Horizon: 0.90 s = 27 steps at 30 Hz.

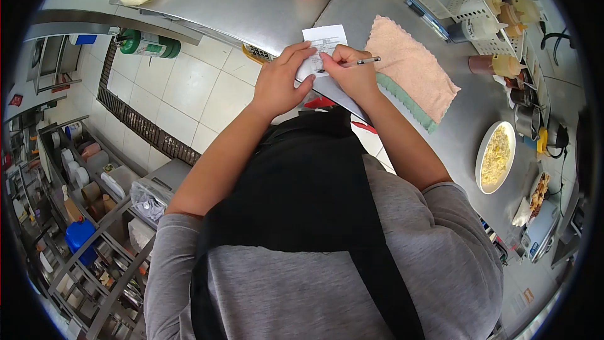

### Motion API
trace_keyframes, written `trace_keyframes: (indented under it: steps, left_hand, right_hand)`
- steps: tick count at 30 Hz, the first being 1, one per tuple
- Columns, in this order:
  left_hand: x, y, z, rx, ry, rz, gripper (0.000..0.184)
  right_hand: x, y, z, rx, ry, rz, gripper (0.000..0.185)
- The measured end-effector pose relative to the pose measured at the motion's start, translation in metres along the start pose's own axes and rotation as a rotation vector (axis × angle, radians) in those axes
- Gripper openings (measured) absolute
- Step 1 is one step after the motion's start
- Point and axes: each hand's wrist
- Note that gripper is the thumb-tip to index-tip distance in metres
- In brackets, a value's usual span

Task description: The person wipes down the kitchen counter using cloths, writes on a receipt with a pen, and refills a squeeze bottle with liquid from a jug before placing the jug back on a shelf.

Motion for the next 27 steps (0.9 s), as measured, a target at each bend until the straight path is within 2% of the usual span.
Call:
trace_keyframes:
  steps: [27]
  left_hand:
    - [0.0007,-0.0042,-0.002,0.003,0.025,0.003,0.051]
  right_hand:
    - [-0.001,0.0018,-0.0017,-0.067,0.032,0.024,0.033]
Point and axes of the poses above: each hand's wrist, its own x-axis towards the middle knuckle, its own y-axis out of the back of the hand, z = x × y, and after that the axes turned 4 degrees about x, right-handed
